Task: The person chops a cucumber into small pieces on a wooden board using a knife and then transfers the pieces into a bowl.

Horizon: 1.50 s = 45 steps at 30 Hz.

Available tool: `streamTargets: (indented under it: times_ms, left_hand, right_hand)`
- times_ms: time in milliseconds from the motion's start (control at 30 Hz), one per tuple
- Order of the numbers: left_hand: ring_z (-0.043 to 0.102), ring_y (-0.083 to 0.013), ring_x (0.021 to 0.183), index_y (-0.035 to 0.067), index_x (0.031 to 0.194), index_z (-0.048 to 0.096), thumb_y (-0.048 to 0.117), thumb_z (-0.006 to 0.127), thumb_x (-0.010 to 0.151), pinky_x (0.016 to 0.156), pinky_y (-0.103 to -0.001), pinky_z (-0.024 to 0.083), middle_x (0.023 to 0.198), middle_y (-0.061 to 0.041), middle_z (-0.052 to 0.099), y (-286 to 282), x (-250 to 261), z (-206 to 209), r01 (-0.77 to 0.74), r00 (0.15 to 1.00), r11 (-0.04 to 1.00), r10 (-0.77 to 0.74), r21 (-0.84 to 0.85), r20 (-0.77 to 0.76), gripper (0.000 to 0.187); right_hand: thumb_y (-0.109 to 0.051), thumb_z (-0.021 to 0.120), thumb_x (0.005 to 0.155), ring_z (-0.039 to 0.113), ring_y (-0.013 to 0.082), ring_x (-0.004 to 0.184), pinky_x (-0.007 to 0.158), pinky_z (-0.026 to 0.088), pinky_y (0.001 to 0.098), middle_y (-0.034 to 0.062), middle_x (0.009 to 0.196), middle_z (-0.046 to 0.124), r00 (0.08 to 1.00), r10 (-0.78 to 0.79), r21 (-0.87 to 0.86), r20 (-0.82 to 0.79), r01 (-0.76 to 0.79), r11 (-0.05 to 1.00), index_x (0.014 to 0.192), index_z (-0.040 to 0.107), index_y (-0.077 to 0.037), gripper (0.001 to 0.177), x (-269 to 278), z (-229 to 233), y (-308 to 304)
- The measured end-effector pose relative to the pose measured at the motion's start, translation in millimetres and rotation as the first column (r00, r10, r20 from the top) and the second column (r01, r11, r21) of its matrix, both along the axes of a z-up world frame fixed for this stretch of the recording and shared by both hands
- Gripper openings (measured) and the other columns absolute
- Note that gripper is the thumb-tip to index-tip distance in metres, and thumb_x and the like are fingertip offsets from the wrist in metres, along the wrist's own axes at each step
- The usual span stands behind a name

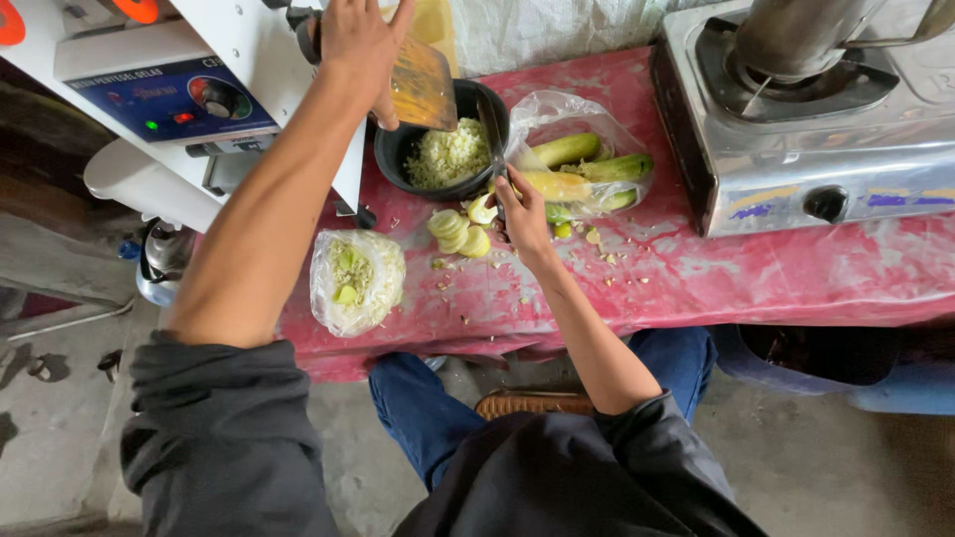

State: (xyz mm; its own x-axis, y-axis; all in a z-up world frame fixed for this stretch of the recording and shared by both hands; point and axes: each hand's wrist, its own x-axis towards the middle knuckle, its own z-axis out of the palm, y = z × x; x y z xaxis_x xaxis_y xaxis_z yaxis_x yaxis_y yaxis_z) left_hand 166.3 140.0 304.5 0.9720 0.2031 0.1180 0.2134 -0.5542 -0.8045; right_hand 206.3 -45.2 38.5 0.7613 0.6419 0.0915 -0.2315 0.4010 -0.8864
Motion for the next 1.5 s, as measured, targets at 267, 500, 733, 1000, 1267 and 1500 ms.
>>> streamTargets:
  times_ms: [267,500,733,1000,1267,1500]
  left_hand:
    - [0.043,-0.0386,0.127,0.009,0.165,0.022,0.072,0.095,0.025,0.107,-0.048,0.02,0.12,-0.021,0.066,11.9,4.9,-21.3,-0.059,0.998,0.983,0.062,0.174,-0.01,0.17]
    - [0.044,-0.0362,0.119,0.01,0.161,0.026,0.07,0.097,0.029,0.1,-0.045,0.025,0.115,-0.019,0.066,3.5,-3.6,-30.7,-0.096,0.993,0.992,0.102,0.085,-0.058,0.162]
    - [0.044,-0.0358,0.121,0.009,0.162,0.027,0.07,0.095,0.032,0.104,-0.047,0.024,0.118,-0.019,0.066,8.0,-12.1,-19.0,-0.086,0.996,0.994,0.088,0.07,-0.017,0.158]
    - [0.044,-0.0395,0.123,0.01,0.161,0.028,0.073,0.092,0.029,0.108,-0.053,0.02,0.118,-0.022,0.066,6.9,-20.9,-14.6,-0.07,0.997,0.993,0.067,0.095,0.036,0.16]
    - [0.043,-0.0433,0.13,0.009,0.163,0.029,0.07,0.093,0.031,0.115,-0.059,0.009,0.121,-0.025,0.065,3.9,-34.7,-26.2,-0.06,0.996,0.997,0.055,0.057,0.077,0.158]
    - [0.045,-0.0469,0.127,0.005,0.158,0.033,0.071,0.093,0.031,0.108,-0.061,0.018,0.122,-0.03,0.063,4.1,-81.6,-38.2,0.125,0.966,0.979,-0.082,-0.162,0.245,0.156]
  right_hand:
    - [-0.026,0.056,0.106,0.047,0.0037,0.05,0.043,0.039,0.0246,-0.0016,0.077,0.063,0.999,0.005,0.004,-0.045,-0.005,1.0,0.149,0.056,-0.011,0.045,7.1,-15.5,-0.7]
    - [-0.026,0.059,0.105,0.046,0.0055,0.047,0.043,0.038,0.0243,0.0006,0.077,0.066,0.998,0.045,-0.046,-0.052,-0.047,0.998,0.146,0.059,-0.01,0.044,-0.9,-18.6,4.1]
    - [-0.032,0.056,0.104,0.049,0.0062,0.049,0.043,0.04,0.0253,-0.0002,0.079,0.066,0.99,0.123,-0.144,-0.072,-0.132,0.981,0.154,0.046,-0.015,0.054,-8.7,-1.4,8.9]
    - [-0.032,0.055,0.105,0.05,0.0063,0.051,0.043,0.041,0.0252,0.0005,0.082,0.065,0.988,0.153,-0.119,-0.038,-0.156,0.98,0.157,0.044,-0.012,0.057,-14.4,-0.5,18.6]
    - [-0.029,0.055,0.105,0.046,0.0055,0.049,0.041,0.039,0.0256,0.0003,0.079,0.066,0.99,0.14,-0.205,0.034,-0.13,0.97,0.155,0.046,-0.012,0.053,-6.9,3.4,9.9]
    - [-0.027,0.054,0.107,0.043,0.0033,0.051,0.041,0.038,0.0248,-0.0002,0.083,0.063,0.994,0.103,-0.083,0.038,-0.099,0.992,0.156,0.049,-0.013,0.051,3.3,21.5,-45.8]
